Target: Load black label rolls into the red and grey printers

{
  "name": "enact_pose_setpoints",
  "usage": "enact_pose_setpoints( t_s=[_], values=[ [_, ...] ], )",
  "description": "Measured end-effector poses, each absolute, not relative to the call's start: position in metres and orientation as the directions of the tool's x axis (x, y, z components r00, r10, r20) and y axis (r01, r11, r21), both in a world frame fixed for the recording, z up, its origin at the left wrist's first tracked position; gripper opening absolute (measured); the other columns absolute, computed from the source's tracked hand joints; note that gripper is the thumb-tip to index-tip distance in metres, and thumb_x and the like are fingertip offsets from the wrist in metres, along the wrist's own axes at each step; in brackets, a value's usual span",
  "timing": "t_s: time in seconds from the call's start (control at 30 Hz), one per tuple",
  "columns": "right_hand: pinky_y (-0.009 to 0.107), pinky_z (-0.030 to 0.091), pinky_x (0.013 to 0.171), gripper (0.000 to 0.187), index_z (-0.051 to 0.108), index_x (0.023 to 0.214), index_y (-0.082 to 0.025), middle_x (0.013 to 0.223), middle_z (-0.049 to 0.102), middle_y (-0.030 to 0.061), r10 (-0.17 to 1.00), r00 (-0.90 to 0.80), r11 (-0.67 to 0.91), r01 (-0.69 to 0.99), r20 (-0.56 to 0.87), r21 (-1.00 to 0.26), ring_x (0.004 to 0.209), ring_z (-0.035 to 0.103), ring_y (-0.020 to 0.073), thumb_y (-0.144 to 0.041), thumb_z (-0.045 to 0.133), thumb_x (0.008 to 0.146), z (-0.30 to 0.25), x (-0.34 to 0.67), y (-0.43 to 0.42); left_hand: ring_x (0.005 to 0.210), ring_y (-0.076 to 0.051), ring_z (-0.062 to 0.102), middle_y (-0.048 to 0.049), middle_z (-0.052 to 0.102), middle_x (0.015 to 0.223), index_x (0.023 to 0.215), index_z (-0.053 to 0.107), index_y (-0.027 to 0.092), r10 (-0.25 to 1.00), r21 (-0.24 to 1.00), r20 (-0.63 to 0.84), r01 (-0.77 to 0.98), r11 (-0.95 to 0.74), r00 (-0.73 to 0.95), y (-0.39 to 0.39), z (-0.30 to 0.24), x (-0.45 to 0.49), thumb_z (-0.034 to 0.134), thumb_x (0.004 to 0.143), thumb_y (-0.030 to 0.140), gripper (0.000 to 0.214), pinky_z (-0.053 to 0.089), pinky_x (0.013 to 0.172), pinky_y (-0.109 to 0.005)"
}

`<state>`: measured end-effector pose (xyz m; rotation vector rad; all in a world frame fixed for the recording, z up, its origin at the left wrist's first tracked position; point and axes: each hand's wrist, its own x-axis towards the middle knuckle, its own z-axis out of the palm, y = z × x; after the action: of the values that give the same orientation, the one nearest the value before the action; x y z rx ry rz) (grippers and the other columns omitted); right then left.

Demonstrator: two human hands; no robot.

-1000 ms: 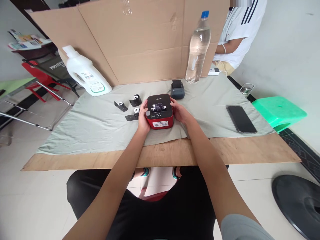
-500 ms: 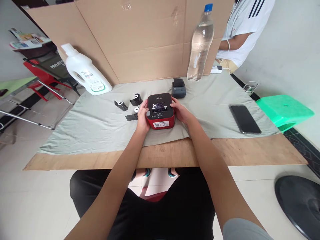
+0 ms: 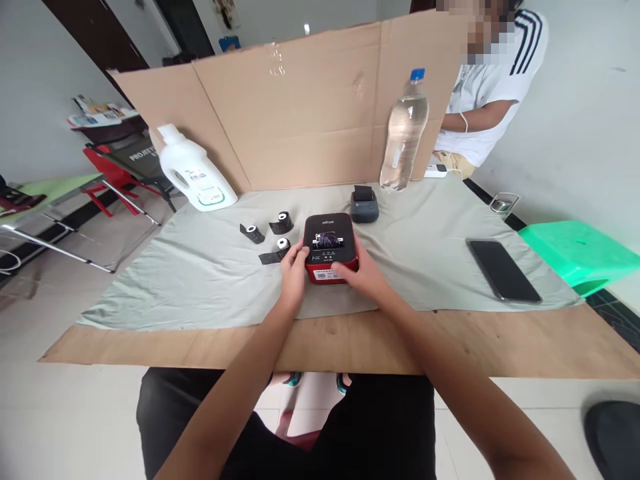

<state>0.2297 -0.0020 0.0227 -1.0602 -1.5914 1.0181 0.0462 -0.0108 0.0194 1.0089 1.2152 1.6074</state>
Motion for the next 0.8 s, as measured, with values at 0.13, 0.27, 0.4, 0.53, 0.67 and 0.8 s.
enact_pose_setpoints(
  t_s=[0.13,0.27,0.4,0.53,0.67,0.8],
  values=[
    [0.06,0.046,0.117,0.105,0.038,0.162,-0.02,0.155,0.058,0.0181,0.892,-0.19,0.451,0.332,0.409,-0.829,0.14,0.057,0.0401,-0.053,0.087,0.075,0.021,0.232,-0.001,0.144,-0.029,0.058,-0.0035,0.07,0.145,0.136,0.072,0.025,0.982,0.98,0.052,-0.178,-0.085,-0.182,-0.008,0.032,0.049,0.062,0.09,0.031,0.046,0.044,0.125,-0.046],
    [0.058,0.047,0.116,0.107,0.043,0.157,-0.019,0.152,0.061,0.0189,0.821,-0.216,0.57,0.356,0.528,-0.741,0.138,0.058,0.0412,-0.065,0.086,0.071,0.041,0.234,0.061,0.144,-0.026,0.057,-0.0006,0.071,0.143,0.135,0.072,0.024,0.978,0.968,0.145,-0.185,-0.172,-0.149,0.042,0.061,0.041,0.062,0.088,0.027,0.049,0.041,0.126,-0.04],
    [0.057,0.049,0.113,0.097,0.056,0.142,-0.015,0.141,0.067,0.0197,0.823,-0.147,0.552,0.438,0.549,-0.71,0.131,0.062,0.0413,-0.058,0.091,0.062,0.058,0.218,0.142,0.12,-0.025,0.071,-0.0034,0.079,0.121,0.137,0.068,0.017,0.98,0.95,0.186,-0.242,-0.197,-0.069,0.125,0.081,0.028,0.056,0.084,0.02,0.055,0.053,0.112,-0.038],
    [0.056,0.051,0.11,0.09,0.058,0.137,-0.015,0.136,0.071,0.0179,0.901,-0.122,0.426,0.443,0.417,-0.789,0.123,0.067,0.0384,-0.042,0.092,0.058,0.052,0.195,0.198,0.106,-0.022,0.074,-0.004,0.08,0.111,0.134,0.068,0.015,0.982,0.944,0.142,-0.28,-0.172,-0.123,0.19,0.068,0.016,0.055,0.08,0.017,0.056,0.057,0.103,-0.033],
    [0.057,0.05,0.113,0.092,0.057,0.137,-0.013,0.137,0.071,0.0192,0.942,-0.123,0.334,0.456,0.313,-0.825,0.125,0.066,0.0383,-0.036,0.092,0.055,0.036,0.182,0.226,0.096,-0.02,0.075,-0.0036,0.08,0.101,0.128,0.07,0.015,0.987,0.953,0.055,-0.287,-0.096,-0.151,0.22,0.045,0.012,0.052,0.08,0.016,0.051,0.059,0.099,-0.033],
    [0.057,0.049,0.114,0.092,0.057,0.138,-0.013,0.14,0.069,0.0193,0.944,-0.175,0.328,0.473,0.278,-0.818,0.127,0.065,0.0379,-0.036,0.092,0.057,0.033,0.182,0.24,0.1,-0.023,0.076,-0.0057,0.08,0.102,0.124,0.069,0.015,0.985,0.967,-0.021,-0.253,-0.023,-0.17,0.232,0.039,0.015,0.051,0.082,0.015,0.045,0.059,0.103,-0.038]
  ],
)
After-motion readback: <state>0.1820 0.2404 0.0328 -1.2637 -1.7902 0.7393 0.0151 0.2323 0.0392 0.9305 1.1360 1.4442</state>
